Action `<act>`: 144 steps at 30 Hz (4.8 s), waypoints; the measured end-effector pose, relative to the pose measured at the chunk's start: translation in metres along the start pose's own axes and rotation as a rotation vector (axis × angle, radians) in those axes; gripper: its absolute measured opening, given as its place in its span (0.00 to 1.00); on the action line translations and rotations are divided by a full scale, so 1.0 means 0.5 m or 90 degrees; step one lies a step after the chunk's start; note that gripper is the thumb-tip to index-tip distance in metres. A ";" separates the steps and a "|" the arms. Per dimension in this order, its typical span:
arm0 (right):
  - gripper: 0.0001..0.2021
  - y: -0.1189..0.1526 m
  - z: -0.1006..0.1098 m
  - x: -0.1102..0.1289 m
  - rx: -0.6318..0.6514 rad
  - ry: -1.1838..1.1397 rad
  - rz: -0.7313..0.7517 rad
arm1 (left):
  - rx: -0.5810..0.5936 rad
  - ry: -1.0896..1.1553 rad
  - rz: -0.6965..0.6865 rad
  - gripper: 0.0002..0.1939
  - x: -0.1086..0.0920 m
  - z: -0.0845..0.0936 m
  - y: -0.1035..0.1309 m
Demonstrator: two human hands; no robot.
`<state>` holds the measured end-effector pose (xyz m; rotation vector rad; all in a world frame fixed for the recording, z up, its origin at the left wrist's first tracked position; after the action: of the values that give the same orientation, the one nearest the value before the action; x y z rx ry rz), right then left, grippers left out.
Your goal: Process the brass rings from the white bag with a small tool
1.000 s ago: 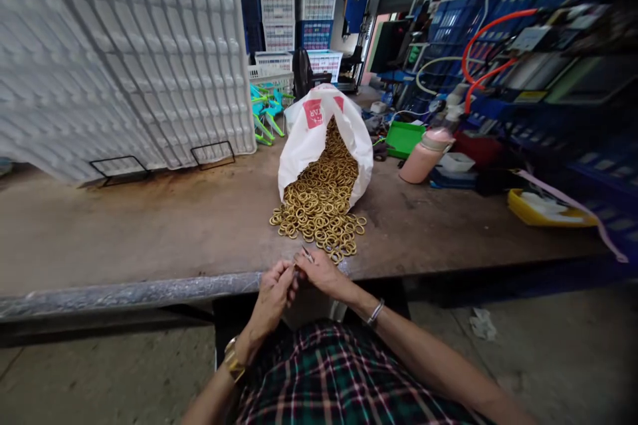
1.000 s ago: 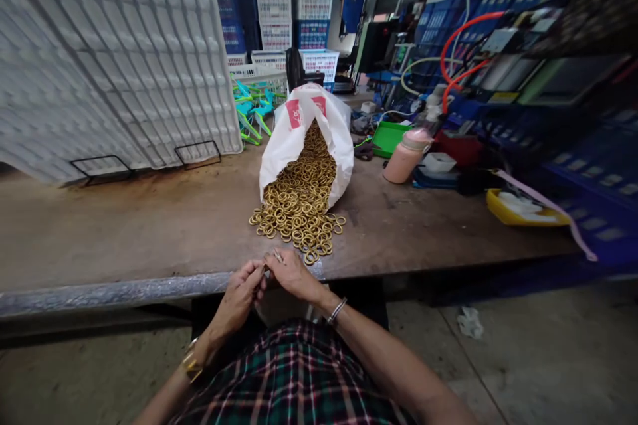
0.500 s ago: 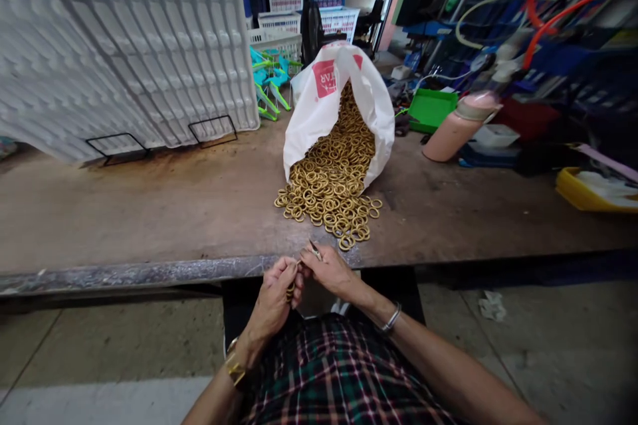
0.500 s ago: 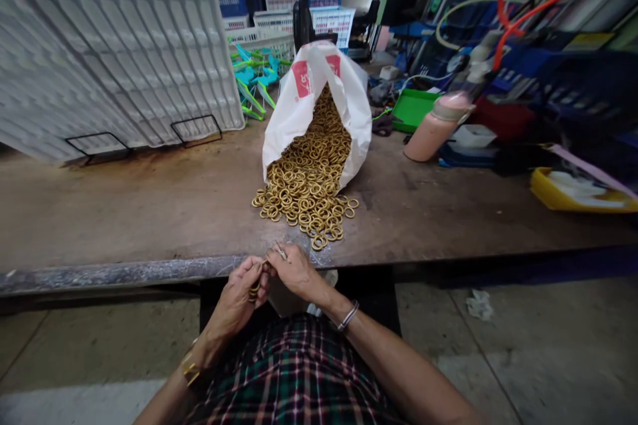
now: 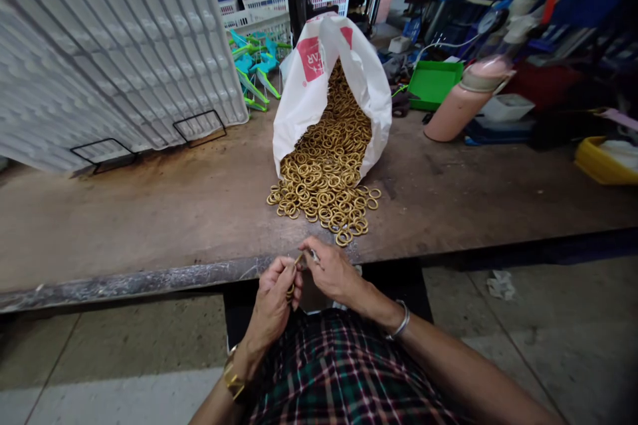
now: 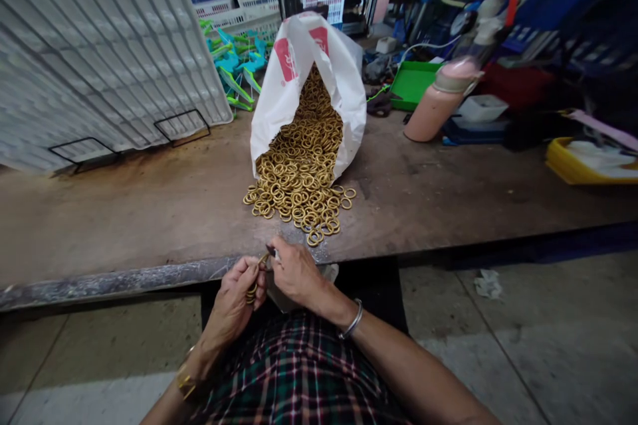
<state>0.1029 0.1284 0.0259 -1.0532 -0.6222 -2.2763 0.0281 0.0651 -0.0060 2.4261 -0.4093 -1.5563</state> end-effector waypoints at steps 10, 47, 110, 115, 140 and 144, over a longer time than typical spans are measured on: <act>0.11 0.008 -0.038 0.013 0.116 0.250 -0.015 | -0.036 -0.140 -0.002 0.15 -0.006 0.008 0.004; 0.11 -0.011 0.067 -0.077 -0.070 0.370 -0.172 | 0.000 0.310 0.035 0.11 0.018 0.017 -0.027; 0.13 -0.070 0.016 -0.004 -0.023 -0.199 0.027 | 0.011 -0.112 -0.045 0.14 -0.042 0.025 -0.049; 0.08 -0.055 0.029 -0.009 -0.058 -0.006 0.001 | -0.001 -0.087 -0.057 0.14 -0.041 0.028 -0.045; 0.11 -0.037 -0.029 0.016 0.094 0.329 -0.020 | -0.058 -0.332 -0.161 0.11 -0.069 0.041 -0.034; 0.12 -0.048 -0.029 0.005 0.103 0.335 -0.020 | -0.043 -0.351 -0.169 0.11 -0.065 0.040 -0.024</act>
<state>0.0780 0.1368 0.0150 -0.3422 -0.5862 -2.3455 -0.0019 0.0868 0.0092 2.0317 -0.1177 -2.3143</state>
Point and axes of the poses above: each hand's wrist, its own y-axis away from the middle knuckle, its own z-axis out of the back of the hand, x = y × z, the point moved 10 cm from there along -y, towards the middle knuckle, and after that the axes turned 12 degrees about x, right-handed, at the moved point
